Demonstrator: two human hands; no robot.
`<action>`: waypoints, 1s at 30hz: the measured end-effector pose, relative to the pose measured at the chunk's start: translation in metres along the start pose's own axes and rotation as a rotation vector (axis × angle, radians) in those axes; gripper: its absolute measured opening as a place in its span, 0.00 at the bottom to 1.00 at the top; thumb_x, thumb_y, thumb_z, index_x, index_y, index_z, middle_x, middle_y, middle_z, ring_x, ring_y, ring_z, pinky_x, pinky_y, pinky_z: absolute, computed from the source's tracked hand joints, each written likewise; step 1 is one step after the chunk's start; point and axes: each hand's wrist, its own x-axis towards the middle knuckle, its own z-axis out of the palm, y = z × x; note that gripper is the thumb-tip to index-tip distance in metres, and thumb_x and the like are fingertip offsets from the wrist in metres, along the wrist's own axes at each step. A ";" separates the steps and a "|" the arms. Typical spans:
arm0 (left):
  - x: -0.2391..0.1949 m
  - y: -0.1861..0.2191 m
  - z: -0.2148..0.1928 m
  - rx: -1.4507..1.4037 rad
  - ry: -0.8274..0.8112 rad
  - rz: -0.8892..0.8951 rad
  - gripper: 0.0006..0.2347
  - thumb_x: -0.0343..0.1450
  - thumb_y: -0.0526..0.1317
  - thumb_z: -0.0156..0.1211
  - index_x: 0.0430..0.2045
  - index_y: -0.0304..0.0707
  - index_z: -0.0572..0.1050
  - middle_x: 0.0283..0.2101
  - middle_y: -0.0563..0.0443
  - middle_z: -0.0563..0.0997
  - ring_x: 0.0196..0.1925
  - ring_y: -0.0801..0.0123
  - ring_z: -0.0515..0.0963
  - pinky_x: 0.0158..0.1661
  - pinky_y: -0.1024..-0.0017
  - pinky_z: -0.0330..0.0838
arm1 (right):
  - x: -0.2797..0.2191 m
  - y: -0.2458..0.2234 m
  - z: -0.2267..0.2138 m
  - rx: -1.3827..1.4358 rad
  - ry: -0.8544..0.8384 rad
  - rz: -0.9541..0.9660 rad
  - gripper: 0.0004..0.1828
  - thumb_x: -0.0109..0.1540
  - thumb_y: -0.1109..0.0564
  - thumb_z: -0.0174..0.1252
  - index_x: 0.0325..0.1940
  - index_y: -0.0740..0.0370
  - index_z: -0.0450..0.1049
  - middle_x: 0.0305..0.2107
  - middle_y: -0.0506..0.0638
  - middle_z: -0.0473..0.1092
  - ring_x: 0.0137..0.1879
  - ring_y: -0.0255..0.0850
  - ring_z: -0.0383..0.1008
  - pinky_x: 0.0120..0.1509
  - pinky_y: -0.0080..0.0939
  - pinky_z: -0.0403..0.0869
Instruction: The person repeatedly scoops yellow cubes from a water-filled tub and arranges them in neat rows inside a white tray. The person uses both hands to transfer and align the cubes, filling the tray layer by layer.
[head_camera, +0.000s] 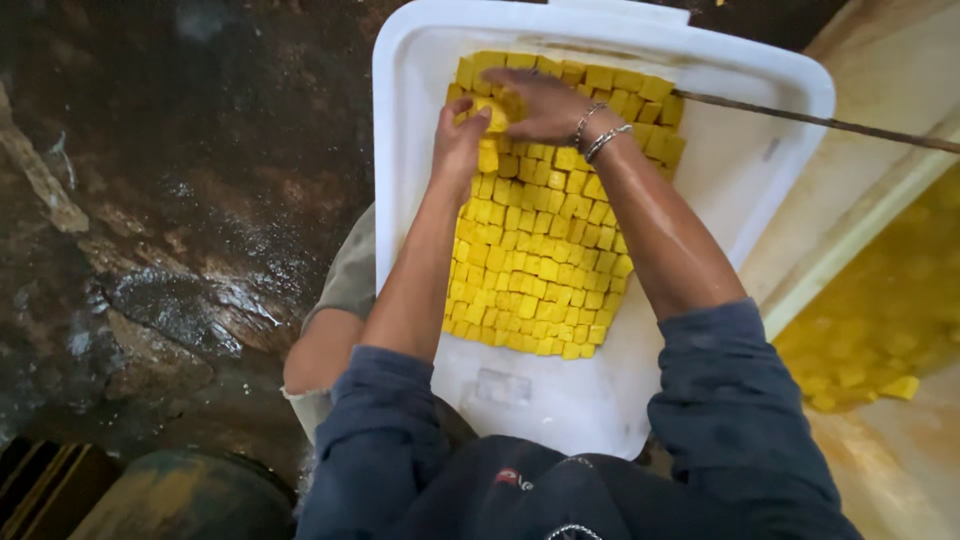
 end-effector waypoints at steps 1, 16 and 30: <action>-0.001 0.001 0.003 -0.027 -0.040 -0.009 0.21 0.72 0.42 0.61 0.58 0.34 0.68 0.54 0.44 0.76 0.54 0.65 0.74 0.54 0.67 0.69 | -0.003 -0.001 -0.001 0.078 -0.014 -0.082 0.40 0.53 0.55 0.69 0.68 0.61 0.63 0.61 0.62 0.66 0.66 0.55 0.64 0.69 0.52 0.63; 0.009 -0.013 0.018 -0.609 -0.166 -0.034 0.22 0.78 0.49 0.48 0.50 0.21 0.76 0.48 0.40 0.79 0.47 0.62 0.78 0.48 0.66 0.73 | -0.036 0.008 0.043 0.199 0.844 0.056 0.22 0.61 0.51 0.69 0.55 0.62 0.74 0.50 0.55 0.76 0.48 0.45 0.80 0.53 0.43 0.79; 0.026 0.023 -0.013 -0.304 -0.196 0.231 0.24 0.80 0.50 0.44 0.59 0.23 0.72 0.58 0.41 0.78 0.60 0.62 0.76 0.61 0.67 0.68 | -0.010 0.013 0.035 -0.059 0.680 -0.108 0.21 0.60 0.55 0.67 0.56 0.63 0.74 0.49 0.60 0.72 0.51 0.57 0.75 0.55 0.50 0.76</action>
